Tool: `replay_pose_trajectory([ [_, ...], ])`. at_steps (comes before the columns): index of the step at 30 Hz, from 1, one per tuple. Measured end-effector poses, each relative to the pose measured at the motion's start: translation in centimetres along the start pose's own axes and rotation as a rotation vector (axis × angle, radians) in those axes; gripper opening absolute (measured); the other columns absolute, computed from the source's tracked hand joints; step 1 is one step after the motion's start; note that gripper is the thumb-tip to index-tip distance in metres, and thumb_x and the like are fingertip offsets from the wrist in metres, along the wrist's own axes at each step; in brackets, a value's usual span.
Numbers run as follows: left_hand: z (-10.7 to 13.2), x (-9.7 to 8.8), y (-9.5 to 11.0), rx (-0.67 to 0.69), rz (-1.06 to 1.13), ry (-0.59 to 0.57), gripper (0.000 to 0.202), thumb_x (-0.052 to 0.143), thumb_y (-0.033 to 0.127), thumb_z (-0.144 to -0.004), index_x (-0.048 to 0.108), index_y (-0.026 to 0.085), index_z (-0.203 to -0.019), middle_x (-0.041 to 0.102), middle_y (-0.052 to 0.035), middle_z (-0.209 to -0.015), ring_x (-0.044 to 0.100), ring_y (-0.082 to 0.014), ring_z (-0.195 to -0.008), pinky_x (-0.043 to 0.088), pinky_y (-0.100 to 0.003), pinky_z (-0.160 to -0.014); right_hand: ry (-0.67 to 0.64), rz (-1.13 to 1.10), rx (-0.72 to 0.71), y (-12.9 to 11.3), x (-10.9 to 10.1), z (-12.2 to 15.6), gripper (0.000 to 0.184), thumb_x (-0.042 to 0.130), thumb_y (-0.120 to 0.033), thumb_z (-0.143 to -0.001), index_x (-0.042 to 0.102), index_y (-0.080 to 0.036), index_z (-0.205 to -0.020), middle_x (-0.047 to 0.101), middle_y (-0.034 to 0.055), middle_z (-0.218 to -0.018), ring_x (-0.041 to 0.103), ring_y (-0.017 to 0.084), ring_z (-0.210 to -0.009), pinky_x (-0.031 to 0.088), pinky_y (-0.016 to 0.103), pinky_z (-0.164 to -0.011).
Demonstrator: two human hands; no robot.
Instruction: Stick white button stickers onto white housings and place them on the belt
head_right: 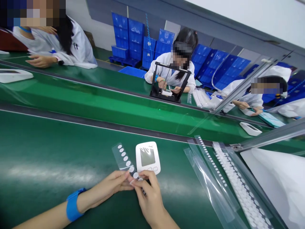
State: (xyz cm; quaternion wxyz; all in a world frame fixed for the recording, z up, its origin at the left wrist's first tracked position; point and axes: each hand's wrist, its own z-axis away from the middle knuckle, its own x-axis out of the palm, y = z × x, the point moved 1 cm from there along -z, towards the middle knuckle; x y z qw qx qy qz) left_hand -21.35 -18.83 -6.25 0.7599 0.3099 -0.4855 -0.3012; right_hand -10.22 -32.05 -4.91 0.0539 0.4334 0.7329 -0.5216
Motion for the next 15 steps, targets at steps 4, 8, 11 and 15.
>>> replay_pose_trajectory([
  [4,-0.01,0.13,0.25,0.008,0.048,-0.045,0.041,0.058,0.048,-0.09,0.073,0.01,-0.095,0.073,-0.0128,-0.101,0.064,-0.0272,-0.105,0.044,-0.046,-0.103,0.058,-0.048,0.029,0.12,-0.14,-0.15,0.021,0.061,-0.006,-0.085,0.071,-0.024,-0.091,0.057,0.0068,-0.099,0.061,0.017,-0.086,0.052,0.028,-0.074],
  [8,-0.03,0.15,0.17,0.016,0.065,-0.074,0.039,0.053,0.043,-0.094,0.073,0.01,-0.1,0.072,-0.0136,-0.107,0.062,-0.0276,-0.108,0.042,-0.046,-0.105,0.072,-0.061,0.056,0.11,-0.36,-0.28,0.021,0.064,-0.008,-0.084,0.073,-0.026,-0.092,0.058,0.0062,-0.099,0.061,0.017,-0.088,0.052,0.029,-0.076],
  [11,0.06,0.22,0.18,0.044,0.069,-0.096,0.037,0.052,0.04,-0.095,0.073,0.011,-0.102,0.071,-0.0133,-0.109,0.062,-0.0273,-0.109,0.041,-0.046,-0.107,0.069,-0.036,0.061,0.0,-0.39,-0.33,0.021,0.061,-0.008,-0.085,0.071,-0.024,-0.093,0.059,0.0067,-0.099,0.061,0.019,-0.092,0.051,0.031,-0.078],
  [15,0.07,0.27,0.12,0.016,0.051,-0.1,0.036,0.054,0.041,-0.094,0.074,0.011,-0.097,0.071,-0.0128,-0.107,0.061,-0.028,-0.109,0.041,-0.046,-0.105,0.043,0.014,0.051,-0.29,-0.22,0.02,0.019,0.057,-0.007,-0.088,0.065,-0.022,-0.095,0.058,0.0076,-0.1,0.058,0.02,-0.096,0.051,0.033,-0.082],
])
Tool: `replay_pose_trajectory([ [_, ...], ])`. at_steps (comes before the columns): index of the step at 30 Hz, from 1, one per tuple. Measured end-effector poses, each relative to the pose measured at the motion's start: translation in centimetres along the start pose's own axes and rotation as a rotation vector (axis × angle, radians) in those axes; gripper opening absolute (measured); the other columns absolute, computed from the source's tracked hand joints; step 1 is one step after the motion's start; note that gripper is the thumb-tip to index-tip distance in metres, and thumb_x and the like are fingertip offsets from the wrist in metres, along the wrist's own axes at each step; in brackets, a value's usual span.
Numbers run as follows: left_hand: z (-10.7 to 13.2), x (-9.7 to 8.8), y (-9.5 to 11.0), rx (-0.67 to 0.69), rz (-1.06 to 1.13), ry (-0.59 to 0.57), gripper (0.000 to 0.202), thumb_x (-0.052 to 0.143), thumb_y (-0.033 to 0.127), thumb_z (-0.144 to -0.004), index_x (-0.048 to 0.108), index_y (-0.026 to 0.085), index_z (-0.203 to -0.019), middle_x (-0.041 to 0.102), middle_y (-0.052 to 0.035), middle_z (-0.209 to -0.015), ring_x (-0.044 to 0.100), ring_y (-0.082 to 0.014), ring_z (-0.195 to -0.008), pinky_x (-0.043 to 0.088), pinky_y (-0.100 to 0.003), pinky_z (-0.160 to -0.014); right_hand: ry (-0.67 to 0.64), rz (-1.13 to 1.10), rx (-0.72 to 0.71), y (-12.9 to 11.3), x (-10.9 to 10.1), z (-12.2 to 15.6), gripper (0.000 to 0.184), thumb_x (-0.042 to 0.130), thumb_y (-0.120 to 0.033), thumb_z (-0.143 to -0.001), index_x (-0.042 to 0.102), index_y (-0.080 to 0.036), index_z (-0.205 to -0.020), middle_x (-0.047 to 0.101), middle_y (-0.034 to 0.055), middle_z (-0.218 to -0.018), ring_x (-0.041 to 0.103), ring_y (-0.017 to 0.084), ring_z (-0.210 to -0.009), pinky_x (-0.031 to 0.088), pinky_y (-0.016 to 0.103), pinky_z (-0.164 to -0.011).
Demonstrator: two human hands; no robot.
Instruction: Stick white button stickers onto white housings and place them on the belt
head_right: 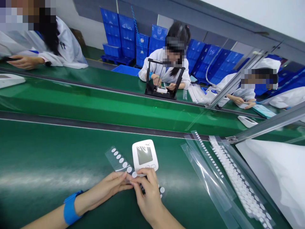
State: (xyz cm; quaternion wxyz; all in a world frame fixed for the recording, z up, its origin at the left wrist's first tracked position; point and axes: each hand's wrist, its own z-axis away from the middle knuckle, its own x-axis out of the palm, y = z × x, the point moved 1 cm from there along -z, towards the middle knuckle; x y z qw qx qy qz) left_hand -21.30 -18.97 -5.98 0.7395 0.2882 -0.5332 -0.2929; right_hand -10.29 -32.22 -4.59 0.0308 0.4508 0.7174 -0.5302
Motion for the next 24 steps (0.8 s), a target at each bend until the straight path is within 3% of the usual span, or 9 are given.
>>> replay_pose_trajectory([
  [6,-0.2,-1.3,1.1,-0.016,-0.093,0.139,0.041,0.063,0.054,-0.083,0.075,0.015,-0.09,0.073,-0.0096,-0.098,0.064,-0.0274,-0.1,0.05,-0.04,-0.093,-0.084,-0.01,-0.196,0.1,-1.1,0.2,0.019,0.059,-0.005,-0.085,0.062,-0.022,-0.093,0.06,0.0059,-0.098,0.055,0.022,-0.1,0.048,0.038,-0.087],
  [8,-0.2,-1.7,2.2,-0.008,-0.269,0.164,0.045,0.065,0.057,-0.08,0.076,0.015,-0.089,0.073,-0.0089,-0.098,0.065,-0.0261,-0.097,0.05,-0.036,-0.092,0.035,-0.005,-0.051,1.1,-2.2,-0.3,0.013,0.06,-0.01,-0.086,0.064,-0.023,-0.088,0.058,0.006,-0.1,0.055,0.022,-0.1,0.048,0.038,-0.086],
  [10,-0.2,-1.9,3.2,-0.018,-0.433,0.159,0.047,0.065,0.06,-0.078,0.076,0.015,-0.088,0.073,-0.0082,-0.098,0.066,-0.0251,-0.095,0.05,-0.033,-0.091,0.137,0.016,0.201,2.7,-3.4,-0.7,0.009,0.061,-0.019,-0.087,0.066,-0.022,-0.081,0.056,0.0075,-0.106,0.055,0.023,-0.104,0.047,0.04,-0.089],
  [13,-0.2,-1.9,3.9,-0.027,-0.526,0.141,0.051,0.06,0.063,-0.079,0.076,0.016,-0.088,0.073,-0.0072,-0.097,0.066,-0.0249,-0.094,0.051,-0.031,-0.088,0.12,-0.053,0.448,4.7,-4.2,-0.9,0.013,0.064,-0.03,-0.086,0.069,-0.022,-0.077,0.055,0.0089,-0.114,0.052,0.027,-0.113,0.046,0.044,-0.094],
  [17,-0.2,-2.1,3.5,-0.029,-0.579,0.151,0.053,0.057,0.065,-0.08,0.075,0.016,-0.09,0.074,-0.0067,-0.098,0.067,-0.0244,-0.092,0.051,-0.031,-0.087,0.104,-0.271,0.545,5.6,-3.9,-0.8,0.017,0.065,-0.035,-0.084,0.072,-0.021,-0.079,0.053,0.0093,-0.115,0.056,0.026,-0.11,0.052,0.038,-0.089],
  [24,-0.3,-2.7,2.9,-0.044,-0.602,0.138,0.05,0.054,0.061,-0.084,0.074,0.015,-0.093,0.073,-0.0079,-0.102,0.067,-0.0256,-0.096,0.05,-0.032,-0.091,0.156,-0.407,0.597,5.8,-3.4,-0.7,0.018,0.068,-0.036,-0.081,0.072,-0.019,-0.076,0.052,0.0081,-0.113,0.062,0.022,-0.095,0.055,0.035,-0.082],
])
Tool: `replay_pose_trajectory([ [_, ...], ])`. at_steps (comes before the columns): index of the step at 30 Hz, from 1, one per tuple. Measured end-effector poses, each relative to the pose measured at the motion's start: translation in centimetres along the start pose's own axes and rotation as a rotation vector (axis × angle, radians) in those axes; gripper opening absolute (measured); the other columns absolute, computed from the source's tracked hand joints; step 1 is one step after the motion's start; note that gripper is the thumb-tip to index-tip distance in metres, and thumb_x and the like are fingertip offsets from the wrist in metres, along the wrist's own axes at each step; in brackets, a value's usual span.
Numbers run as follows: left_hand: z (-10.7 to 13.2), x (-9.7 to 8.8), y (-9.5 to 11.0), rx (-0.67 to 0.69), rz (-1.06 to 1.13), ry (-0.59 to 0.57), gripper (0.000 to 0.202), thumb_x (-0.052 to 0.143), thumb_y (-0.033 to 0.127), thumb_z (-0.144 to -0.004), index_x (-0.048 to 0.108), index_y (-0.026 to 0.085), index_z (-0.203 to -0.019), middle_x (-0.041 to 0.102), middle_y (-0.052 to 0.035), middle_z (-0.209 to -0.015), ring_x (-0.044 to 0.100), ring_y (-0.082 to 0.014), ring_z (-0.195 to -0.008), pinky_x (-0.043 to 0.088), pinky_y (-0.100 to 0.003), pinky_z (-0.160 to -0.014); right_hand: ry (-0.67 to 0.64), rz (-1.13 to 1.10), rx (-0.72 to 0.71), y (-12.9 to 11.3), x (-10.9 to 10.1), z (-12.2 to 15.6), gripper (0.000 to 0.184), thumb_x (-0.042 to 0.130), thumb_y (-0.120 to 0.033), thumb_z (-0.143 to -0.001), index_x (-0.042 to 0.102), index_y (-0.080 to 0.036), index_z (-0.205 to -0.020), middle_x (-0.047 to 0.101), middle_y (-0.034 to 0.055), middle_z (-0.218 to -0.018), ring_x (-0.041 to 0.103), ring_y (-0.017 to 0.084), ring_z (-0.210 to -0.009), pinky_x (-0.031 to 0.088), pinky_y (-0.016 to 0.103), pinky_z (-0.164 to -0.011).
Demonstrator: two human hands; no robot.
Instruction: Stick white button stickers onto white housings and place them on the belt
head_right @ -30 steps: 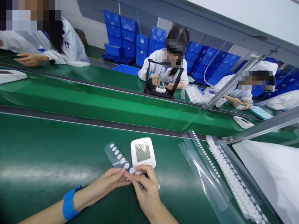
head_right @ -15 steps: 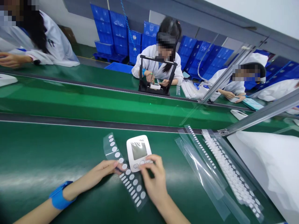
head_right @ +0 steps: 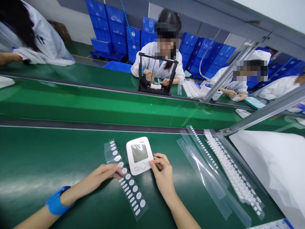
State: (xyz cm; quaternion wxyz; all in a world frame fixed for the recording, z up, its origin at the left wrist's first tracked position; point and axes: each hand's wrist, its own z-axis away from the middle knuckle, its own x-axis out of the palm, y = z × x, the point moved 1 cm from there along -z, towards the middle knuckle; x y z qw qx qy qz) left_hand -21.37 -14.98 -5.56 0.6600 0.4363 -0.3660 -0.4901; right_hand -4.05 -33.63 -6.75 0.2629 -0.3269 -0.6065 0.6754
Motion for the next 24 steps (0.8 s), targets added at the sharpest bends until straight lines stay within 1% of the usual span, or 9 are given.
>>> replay_pose_trajectory([
  [4,0.02,-0.06,-0.26,0.001,0.001,-0.005,0.048,0.053,0.059,-0.087,0.073,0.016,-0.094,0.073,-0.0078,-0.103,0.067,-0.0255,-0.096,0.05,-0.032,-0.091,0.007,-0.015,0.001,0.05,0.02,0.07,0.017,0.068,-0.035,-0.081,0.071,-0.019,-0.075,0.051,0.0078,-0.112,0.062,0.021,-0.094,0.055,0.036,-0.082],
  [11,-0.15,-0.1,-0.38,0.02,-0.004,-0.033,0.044,0.051,0.054,-0.09,0.074,0.017,-0.094,0.073,-0.0068,-0.103,0.067,-0.0245,-0.097,0.05,-0.031,-0.09,0.018,0.052,-0.049,-0.17,0.39,0.41,0.018,0.065,-0.034,-0.084,0.068,-0.019,-0.074,0.052,0.0079,-0.109,0.06,0.021,-0.095,0.054,0.035,-0.081],
  [14,-0.11,-0.12,-0.38,0.022,-0.01,-0.035,0.043,0.051,0.054,-0.09,0.074,0.017,-0.093,0.073,-0.0064,-0.102,0.067,-0.0242,-0.096,0.05,-0.031,-0.09,0.039,0.065,-0.068,-0.1,0.46,0.55,0.018,0.065,-0.034,-0.084,0.067,-0.019,-0.074,0.053,0.0081,-0.108,0.06,0.021,-0.095,0.054,0.035,-0.081],
  [19,-0.17,-0.07,-0.27,0.027,-0.003,-0.03,0.044,0.052,0.054,-0.089,0.074,0.017,-0.092,0.073,-0.0067,-0.101,0.067,-0.0244,-0.095,0.051,-0.031,-0.09,0.034,0.115,-0.088,-0.15,0.59,0.55,0.019,0.062,-0.034,-0.087,0.064,-0.019,-0.076,0.053,0.0084,-0.108,0.059,0.022,-0.098,0.052,0.035,-0.083],
  [21,-0.27,-0.05,-0.26,0.024,0.0,-0.036,0.044,0.052,0.054,-0.089,0.074,0.017,-0.094,0.073,-0.007,-0.102,0.067,-0.0247,-0.096,0.051,-0.032,-0.09,0.026,0.138,-0.099,-0.22,0.65,0.55,0.02,0.06,-0.035,-0.088,0.063,-0.019,-0.076,0.052,0.0086,-0.11,0.058,0.022,-0.101,0.052,0.035,-0.084],
  [24,-0.35,-0.08,-0.33,0.027,0.0,-0.042,0.044,0.05,0.054,-0.09,0.074,0.017,-0.095,0.073,-0.0072,-0.103,0.066,-0.0251,-0.097,0.051,-0.033,-0.091,0.004,0.131,-0.091,-0.22,0.7,0.57,0.019,0.059,-0.035,-0.088,0.06,-0.019,-0.079,0.049,0.0094,-0.121,0.057,0.023,-0.109,0.052,0.036,-0.087],
])
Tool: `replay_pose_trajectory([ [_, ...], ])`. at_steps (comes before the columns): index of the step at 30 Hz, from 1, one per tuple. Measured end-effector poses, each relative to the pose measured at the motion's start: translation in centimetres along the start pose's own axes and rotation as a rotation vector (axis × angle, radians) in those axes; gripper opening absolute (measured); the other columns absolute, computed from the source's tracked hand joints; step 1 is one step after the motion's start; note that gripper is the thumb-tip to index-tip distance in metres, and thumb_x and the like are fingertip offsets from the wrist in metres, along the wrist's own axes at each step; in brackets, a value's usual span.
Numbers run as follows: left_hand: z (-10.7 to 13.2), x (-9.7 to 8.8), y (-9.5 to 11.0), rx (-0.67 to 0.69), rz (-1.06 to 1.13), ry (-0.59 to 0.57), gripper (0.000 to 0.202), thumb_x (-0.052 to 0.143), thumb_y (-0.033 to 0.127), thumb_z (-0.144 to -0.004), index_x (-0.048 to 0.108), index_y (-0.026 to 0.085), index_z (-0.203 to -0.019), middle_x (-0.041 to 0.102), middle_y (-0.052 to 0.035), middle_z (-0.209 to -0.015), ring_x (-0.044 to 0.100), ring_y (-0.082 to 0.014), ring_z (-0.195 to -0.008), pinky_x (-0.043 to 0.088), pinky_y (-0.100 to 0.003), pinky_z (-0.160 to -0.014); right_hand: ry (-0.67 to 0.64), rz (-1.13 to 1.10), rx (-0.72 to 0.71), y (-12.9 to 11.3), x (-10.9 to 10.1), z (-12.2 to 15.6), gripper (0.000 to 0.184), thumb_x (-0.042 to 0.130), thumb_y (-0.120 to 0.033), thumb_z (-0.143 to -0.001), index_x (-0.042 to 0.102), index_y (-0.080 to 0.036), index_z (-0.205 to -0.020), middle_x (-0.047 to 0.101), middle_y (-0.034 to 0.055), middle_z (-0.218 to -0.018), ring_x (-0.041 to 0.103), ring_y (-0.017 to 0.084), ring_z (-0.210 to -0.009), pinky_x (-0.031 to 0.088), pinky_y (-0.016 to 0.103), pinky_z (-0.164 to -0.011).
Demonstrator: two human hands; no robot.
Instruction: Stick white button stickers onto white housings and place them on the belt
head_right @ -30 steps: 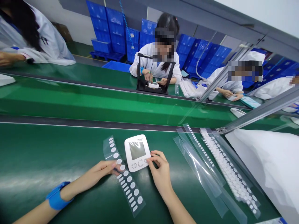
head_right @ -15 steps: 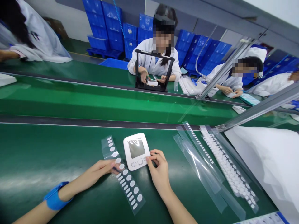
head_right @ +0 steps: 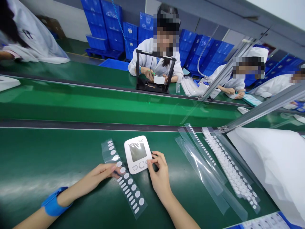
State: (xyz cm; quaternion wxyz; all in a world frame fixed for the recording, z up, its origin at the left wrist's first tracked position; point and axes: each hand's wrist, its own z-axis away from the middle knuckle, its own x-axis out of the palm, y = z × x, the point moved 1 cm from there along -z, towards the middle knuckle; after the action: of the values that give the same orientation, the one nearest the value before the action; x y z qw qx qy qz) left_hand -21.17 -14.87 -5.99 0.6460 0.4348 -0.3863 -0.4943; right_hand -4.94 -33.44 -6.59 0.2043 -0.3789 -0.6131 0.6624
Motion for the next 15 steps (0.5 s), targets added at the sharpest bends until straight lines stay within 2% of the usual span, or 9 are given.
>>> replay_pose_trajectory([
  [3,0.05,-0.08,-0.13,0.005,-0.009,-0.001,0.043,0.05,0.052,-0.091,0.074,0.017,-0.094,0.073,-0.007,-0.103,0.066,-0.0251,-0.097,0.05,-0.034,-0.092,0.018,-0.093,0.038,0.2,-0.03,-0.04,0.017,0.063,-0.036,-0.086,0.055,-0.021,-0.089,0.046,0.0093,-0.13,0.059,0.022,-0.107,0.052,0.036,-0.088],
  [8,0.12,-0.12,-0.27,-0.001,-0.015,-0.014,0.041,0.049,0.05,-0.092,0.074,0.018,-0.096,0.072,-0.0072,-0.105,0.065,-0.0257,-0.101,0.049,-0.034,-0.094,0.025,-0.223,0.084,0.5,-0.16,-0.36,0.022,0.06,-0.04,-0.088,0.053,-0.022,-0.099,0.056,0.0102,-0.121,0.062,0.022,-0.103,0.054,0.036,-0.085],
  [15,0.14,-0.05,-0.6,0.01,-0.021,-0.003,0.041,0.049,0.051,-0.092,0.073,0.018,-0.095,0.07,-0.0069,-0.112,0.063,-0.0264,-0.104,0.048,-0.035,-0.095,-0.042,-0.093,0.064,0.04,0.04,-0.54,0.03,0.062,-0.036,-0.086,0.054,-0.022,-0.111,0.061,0.0089,-0.116,0.058,0.023,-0.111,0.051,0.036,-0.092],
])
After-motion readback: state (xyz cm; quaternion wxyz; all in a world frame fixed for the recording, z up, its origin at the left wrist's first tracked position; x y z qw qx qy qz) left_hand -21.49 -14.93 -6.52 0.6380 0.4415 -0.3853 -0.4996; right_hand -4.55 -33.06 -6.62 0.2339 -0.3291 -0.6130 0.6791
